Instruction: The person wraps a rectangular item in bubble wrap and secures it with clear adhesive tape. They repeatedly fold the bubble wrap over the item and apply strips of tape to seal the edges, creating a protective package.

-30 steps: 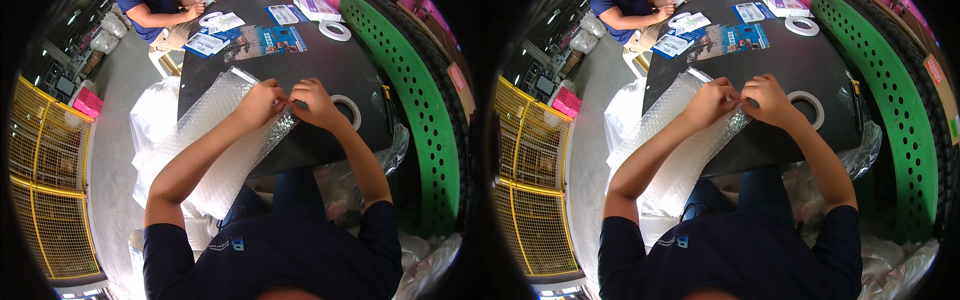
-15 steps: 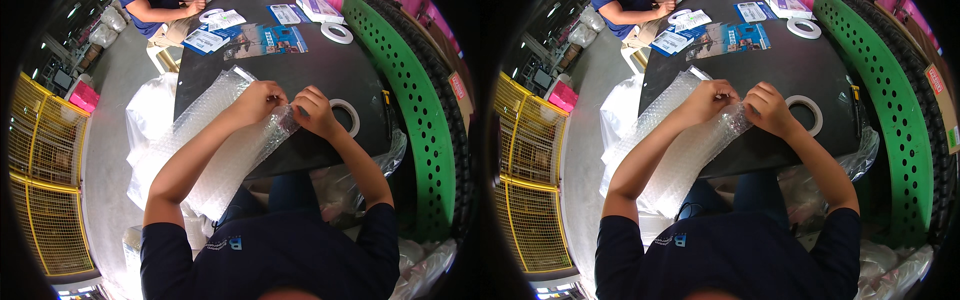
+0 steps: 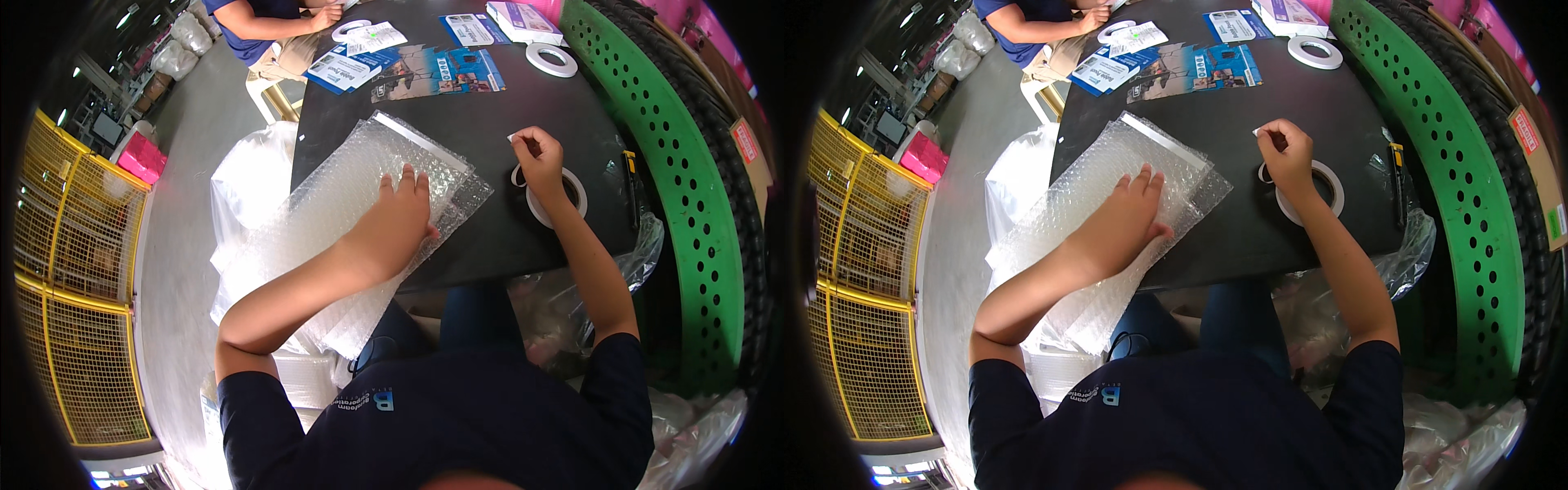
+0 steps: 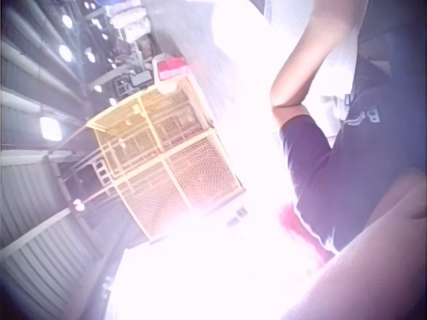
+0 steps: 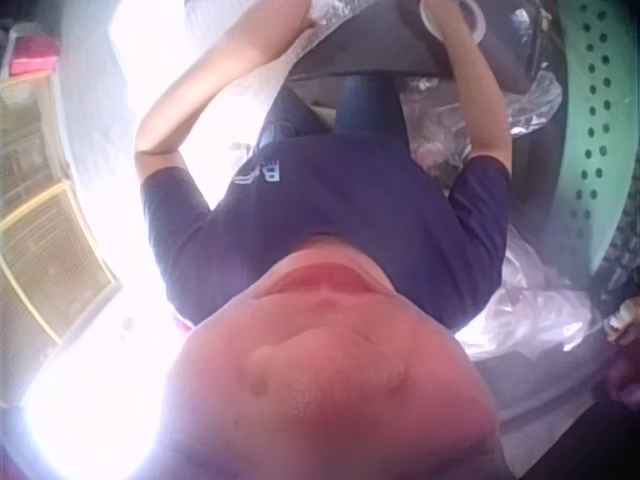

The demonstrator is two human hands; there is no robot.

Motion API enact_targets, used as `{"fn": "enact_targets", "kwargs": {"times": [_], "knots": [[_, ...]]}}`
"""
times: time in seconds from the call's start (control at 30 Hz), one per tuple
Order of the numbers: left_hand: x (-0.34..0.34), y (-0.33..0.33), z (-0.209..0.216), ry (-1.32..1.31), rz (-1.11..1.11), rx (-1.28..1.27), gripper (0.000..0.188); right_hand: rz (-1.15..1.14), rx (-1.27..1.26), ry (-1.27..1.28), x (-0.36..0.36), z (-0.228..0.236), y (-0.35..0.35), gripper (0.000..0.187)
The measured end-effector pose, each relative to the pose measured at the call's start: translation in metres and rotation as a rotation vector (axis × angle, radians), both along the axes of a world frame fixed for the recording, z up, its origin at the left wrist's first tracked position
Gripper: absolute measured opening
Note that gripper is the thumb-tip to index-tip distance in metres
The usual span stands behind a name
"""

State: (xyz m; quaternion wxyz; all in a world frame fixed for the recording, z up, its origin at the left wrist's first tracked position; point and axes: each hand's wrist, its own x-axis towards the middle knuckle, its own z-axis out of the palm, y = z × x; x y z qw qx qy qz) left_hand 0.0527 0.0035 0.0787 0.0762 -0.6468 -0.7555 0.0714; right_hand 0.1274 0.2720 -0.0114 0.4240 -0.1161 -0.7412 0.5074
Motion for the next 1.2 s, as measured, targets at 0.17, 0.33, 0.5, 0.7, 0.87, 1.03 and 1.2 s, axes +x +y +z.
{"fn": "enact_targets", "kwargs": {"times": [0.17,0.33,0.5,0.7,0.87,1.03,1.2], "knots": [[0.004,-0.008,0.019,-0.061,0.161,0.304,0.036,-0.027,-0.038,-0.008,-0.001,-0.007,0.002,0.006],[-0.033,-0.022,0.102,0.3,0.165,0.81,0.045,0.004,-0.056,-0.028,0.002,-0.005,0.0,0.007],[-0.115,0.03,0.075,0.415,0.02,0.756,0.046,0.019,-0.014,-0.048,0.0,-0.008,0.004,0.01],[-0.206,0.054,-0.038,-0.193,0.166,0.24,0.025,0.003,0.087,-0.132,-0.006,-0.002,-0.009,0.019],[-0.161,0.071,-0.027,-0.311,0.12,0.455,0.019,-0.022,0.117,-0.179,0.002,0.004,-0.01,0.024],[-0.052,0.109,-0.005,-1.104,0.177,0.396,0.026,0.042,0.112,-0.204,0.008,0.011,-0.015,0.023],[-0.053,0.122,-0.03,-1.914,0.304,0.153,0.026,0.065,0.32,-0.093,0.006,0.009,-0.02,0.027]]}}
